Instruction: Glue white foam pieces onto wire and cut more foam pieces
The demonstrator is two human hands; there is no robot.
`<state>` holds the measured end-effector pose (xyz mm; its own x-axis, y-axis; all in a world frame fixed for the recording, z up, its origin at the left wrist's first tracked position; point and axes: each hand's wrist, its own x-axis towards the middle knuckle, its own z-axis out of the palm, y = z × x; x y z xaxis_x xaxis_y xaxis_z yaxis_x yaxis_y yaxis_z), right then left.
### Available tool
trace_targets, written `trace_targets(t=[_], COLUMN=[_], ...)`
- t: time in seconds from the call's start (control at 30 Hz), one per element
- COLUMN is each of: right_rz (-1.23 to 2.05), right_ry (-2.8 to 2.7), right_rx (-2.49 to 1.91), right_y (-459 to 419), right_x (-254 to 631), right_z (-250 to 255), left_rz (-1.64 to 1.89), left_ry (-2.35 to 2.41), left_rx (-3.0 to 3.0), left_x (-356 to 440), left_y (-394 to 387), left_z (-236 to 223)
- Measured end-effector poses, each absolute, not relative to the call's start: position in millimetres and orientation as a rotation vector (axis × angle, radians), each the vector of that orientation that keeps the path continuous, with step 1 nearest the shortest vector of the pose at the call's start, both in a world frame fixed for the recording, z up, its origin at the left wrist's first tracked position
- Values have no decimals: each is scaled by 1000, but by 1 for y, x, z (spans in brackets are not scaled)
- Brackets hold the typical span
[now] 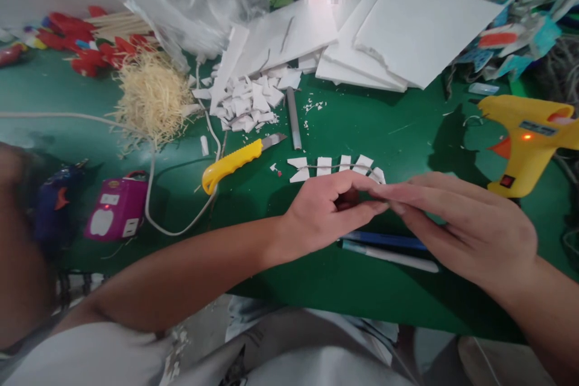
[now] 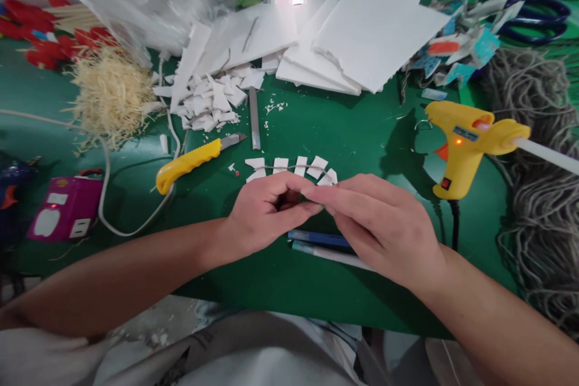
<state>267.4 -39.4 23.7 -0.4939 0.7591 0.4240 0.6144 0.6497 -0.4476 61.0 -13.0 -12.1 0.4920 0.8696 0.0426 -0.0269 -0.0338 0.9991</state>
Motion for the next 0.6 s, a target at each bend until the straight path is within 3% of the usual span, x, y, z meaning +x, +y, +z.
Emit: trace_targets(t=[0.37, 0.6], right_rz=[440, 403], right_ry=[-2289, -2062], right_rx=[-1027, -1109], right_y=[-37, -35], right_x=[263, 267], right_z=[29, 21], left_rz=[755, 930], left_ry=[730, 892], left_rx=[1688, 1445], left_x=[56, 61], left_y=[-13, -12], left_z=[-9, -13])
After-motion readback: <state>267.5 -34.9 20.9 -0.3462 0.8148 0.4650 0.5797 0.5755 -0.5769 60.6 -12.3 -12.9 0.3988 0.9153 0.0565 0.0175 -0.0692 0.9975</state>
